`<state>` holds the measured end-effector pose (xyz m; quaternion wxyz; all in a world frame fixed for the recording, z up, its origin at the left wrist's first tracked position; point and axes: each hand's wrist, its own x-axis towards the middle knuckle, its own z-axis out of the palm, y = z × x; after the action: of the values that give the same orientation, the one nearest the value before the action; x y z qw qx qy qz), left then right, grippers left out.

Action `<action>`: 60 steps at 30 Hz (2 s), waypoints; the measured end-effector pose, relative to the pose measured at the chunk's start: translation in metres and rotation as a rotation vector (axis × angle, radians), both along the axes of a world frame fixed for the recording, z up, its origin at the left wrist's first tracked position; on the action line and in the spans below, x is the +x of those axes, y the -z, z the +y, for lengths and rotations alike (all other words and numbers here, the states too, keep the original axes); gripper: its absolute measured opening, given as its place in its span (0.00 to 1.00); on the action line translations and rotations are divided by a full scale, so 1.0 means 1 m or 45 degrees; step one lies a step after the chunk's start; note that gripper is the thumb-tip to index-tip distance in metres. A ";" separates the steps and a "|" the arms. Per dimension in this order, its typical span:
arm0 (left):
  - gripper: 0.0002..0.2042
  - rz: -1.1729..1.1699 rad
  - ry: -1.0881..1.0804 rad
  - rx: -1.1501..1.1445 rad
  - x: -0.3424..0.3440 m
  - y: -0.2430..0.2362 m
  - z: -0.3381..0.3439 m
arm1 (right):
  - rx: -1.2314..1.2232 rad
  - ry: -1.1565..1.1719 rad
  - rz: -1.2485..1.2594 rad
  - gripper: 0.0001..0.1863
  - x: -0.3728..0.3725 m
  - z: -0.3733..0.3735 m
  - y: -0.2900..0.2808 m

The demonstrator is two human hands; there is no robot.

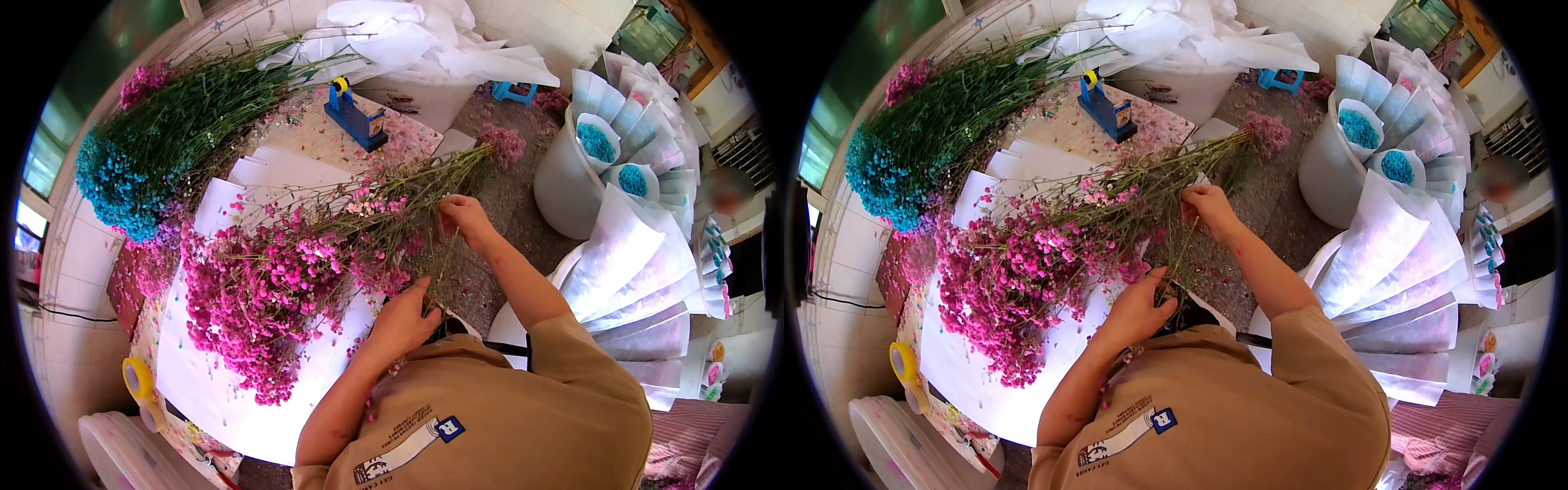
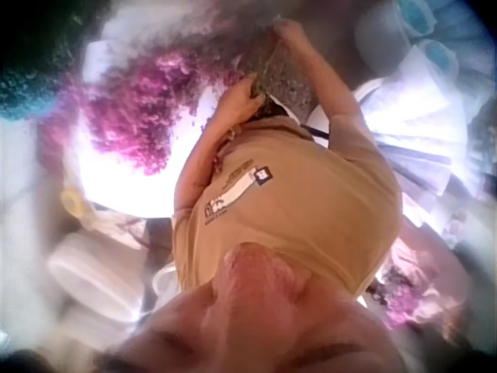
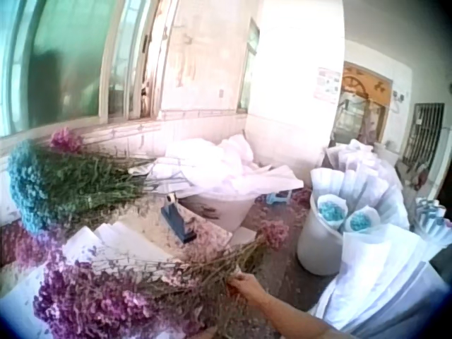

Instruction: The person arranges a large bouquet of pink dried flowers on a table, adjusting the stems and fluffing the blooms to create a full, rounded shape. The person handles the flowers by hand, occasionally rotating the bunch and removing stray petals or stems.

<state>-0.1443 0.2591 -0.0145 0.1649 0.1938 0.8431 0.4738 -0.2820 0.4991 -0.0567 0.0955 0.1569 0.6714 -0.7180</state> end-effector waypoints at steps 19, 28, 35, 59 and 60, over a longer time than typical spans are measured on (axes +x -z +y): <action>0.25 -0.207 0.220 0.081 -0.003 -0.008 0.012 | 0.215 0.074 0.174 0.23 -0.025 -0.001 -0.007; 0.25 -0.210 0.333 0.147 0.001 -0.030 0.022 | -0.095 0.129 0.036 0.11 -0.047 0.035 0.000; 0.23 -0.138 0.335 0.098 0.008 -0.019 0.027 | -0.161 0.304 -0.142 0.06 -0.060 0.030 0.017; 0.23 -0.019 0.542 0.137 0.017 -0.023 0.037 | 0.155 -0.169 -0.041 0.11 -0.051 0.087 -0.003; 0.24 -0.029 0.555 0.110 0.018 -0.023 0.037 | 0.168 -0.117 -0.044 0.11 -0.051 0.084 0.000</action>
<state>-0.1263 0.2965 0.0088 0.2644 0.3732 0.7582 0.4646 -0.3331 0.5828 -0.0567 0.1292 0.1441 0.7221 -0.6641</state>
